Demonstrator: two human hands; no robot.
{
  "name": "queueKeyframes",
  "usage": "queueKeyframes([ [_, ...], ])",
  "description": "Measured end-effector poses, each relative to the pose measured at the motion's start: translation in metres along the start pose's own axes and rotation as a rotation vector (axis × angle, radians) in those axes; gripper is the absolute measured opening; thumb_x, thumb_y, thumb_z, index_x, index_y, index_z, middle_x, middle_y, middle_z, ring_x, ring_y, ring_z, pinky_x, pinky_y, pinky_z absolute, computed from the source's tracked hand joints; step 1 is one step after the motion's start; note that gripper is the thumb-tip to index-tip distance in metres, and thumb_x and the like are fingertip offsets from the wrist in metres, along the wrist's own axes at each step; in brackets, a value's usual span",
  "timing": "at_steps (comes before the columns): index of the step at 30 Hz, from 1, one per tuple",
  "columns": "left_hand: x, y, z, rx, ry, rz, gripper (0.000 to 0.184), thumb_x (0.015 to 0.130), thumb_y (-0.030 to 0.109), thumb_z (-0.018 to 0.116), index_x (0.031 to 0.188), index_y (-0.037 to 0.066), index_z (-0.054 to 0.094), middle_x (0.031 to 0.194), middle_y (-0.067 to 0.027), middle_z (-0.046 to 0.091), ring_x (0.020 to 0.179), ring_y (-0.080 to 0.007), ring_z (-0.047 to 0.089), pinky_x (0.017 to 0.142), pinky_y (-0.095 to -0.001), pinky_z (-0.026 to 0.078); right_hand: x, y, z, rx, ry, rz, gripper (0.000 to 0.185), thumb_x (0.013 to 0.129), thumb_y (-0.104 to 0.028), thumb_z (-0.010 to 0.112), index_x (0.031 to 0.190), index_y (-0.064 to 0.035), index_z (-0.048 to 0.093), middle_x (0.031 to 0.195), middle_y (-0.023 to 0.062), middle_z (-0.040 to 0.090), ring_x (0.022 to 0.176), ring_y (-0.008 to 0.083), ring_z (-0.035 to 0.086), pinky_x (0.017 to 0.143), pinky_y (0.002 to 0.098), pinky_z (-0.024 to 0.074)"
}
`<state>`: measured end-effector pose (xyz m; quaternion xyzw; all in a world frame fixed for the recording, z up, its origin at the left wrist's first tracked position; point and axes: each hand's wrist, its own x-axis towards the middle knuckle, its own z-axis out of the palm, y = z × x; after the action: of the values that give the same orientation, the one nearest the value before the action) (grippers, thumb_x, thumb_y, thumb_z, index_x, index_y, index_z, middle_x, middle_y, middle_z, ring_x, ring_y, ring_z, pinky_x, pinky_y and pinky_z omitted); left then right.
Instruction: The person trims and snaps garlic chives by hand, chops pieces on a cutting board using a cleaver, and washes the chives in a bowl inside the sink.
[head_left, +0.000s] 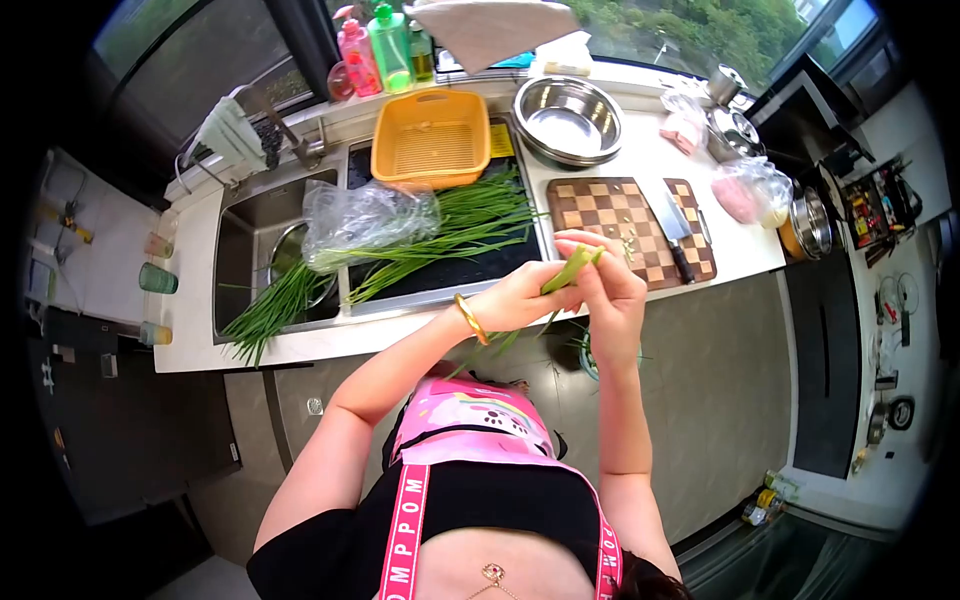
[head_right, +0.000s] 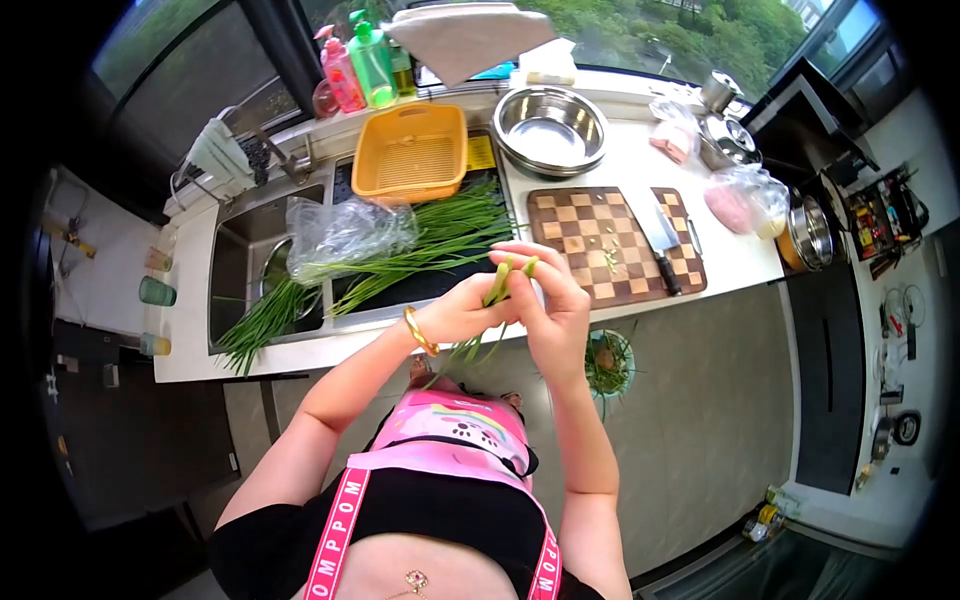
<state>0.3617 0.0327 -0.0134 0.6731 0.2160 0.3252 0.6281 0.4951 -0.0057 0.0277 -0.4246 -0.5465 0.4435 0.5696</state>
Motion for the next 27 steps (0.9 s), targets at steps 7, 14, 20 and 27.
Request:
queueKeyframes([
  [7,-0.054,0.003,-0.065,-0.376,-0.161,-0.152,0.052,0.092,0.05,0.033,0.125,0.009,0.03,0.074,-0.0002,0.045,0.056,-0.0064,0.039,0.048,-0.0202,0.033,0.008,0.01,0.075,0.1,0.003,0.09,0.018,0.092,-0.012,0.049,0.094,0.001,0.061,0.084,0.0057,0.066,0.049,0.0029,0.051,0.04,0.0136,0.0361],
  [14,-0.077,0.012,-0.116,-0.137,-0.216,-0.289,0.045,0.098,0.036,0.024,0.073,0.005,0.046,0.064,-0.0025,0.049,0.06,-0.0108,0.048,0.054,-0.0246,0.04,0.018,0.012,0.135,0.109,0.071,0.009,0.018,0.093,-0.011,0.045,0.096,0.0035,0.056,0.089,0.013,0.066,0.062,0.0083,0.06,0.05,0.0174,0.0464],
  [20,-0.091,0.004,-0.147,-0.143,-0.365,-0.267,0.04,0.098,0.035,0.029,0.084,0.004,0.051,0.067,-0.0018,0.053,0.053,-0.0078,0.044,0.048,-0.0217,0.036,0.019,0.016,0.168,0.03,0.131,0.148,0.021,0.093,-0.011,0.045,0.104,0.0043,0.055,0.089,0.0149,0.066,0.076,0.013,0.063,0.064,0.0221,0.0502],
  [27,-0.09,0.012,-0.163,-0.28,-0.329,-0.406,0.038,0.097,0.038,0.032,0.086,0.006,0.051,0.066,-0.0009,0.051,0.048,-0.0053,0.034,0.042,-0.0191,0.028,0.017,0.034,0.178,0.099,0.109,0.181,0.027,0.095,-0.017,0.044,0.107,0.0033,0.057,0.091,0.0105,0.066,0.057,0.0063,0.057,0.041,0.0165,0.0433],
])
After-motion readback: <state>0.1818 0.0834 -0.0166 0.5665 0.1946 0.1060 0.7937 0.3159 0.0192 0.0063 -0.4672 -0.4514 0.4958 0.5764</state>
